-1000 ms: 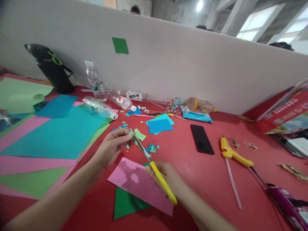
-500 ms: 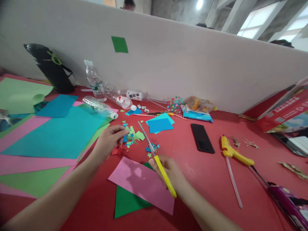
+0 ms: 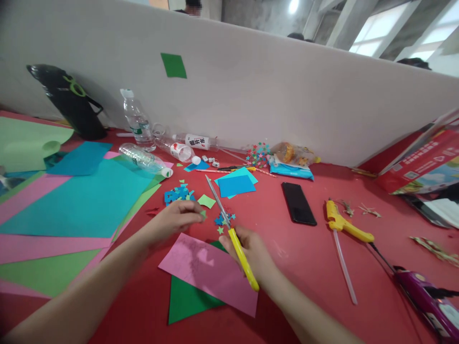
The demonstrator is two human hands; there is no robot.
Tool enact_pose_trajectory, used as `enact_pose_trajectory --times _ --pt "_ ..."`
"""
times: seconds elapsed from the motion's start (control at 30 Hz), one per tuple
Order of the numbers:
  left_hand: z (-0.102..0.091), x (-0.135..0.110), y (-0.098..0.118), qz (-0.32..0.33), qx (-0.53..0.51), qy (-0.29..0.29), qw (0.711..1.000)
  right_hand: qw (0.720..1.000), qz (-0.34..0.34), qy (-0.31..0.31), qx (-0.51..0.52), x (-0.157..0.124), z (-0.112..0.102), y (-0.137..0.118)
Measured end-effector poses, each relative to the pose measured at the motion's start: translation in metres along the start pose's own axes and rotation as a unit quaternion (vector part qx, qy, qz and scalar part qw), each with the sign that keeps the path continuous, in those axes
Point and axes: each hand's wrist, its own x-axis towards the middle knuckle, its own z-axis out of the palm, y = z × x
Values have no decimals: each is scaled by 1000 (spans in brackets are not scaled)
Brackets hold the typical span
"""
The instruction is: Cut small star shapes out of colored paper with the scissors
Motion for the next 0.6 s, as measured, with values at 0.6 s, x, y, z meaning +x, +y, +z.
enact_pose_trajectory --times 0.6 --pt "35 -21 -1 -29 60 -256 964 999 -16 39 0 -2 1 -2"
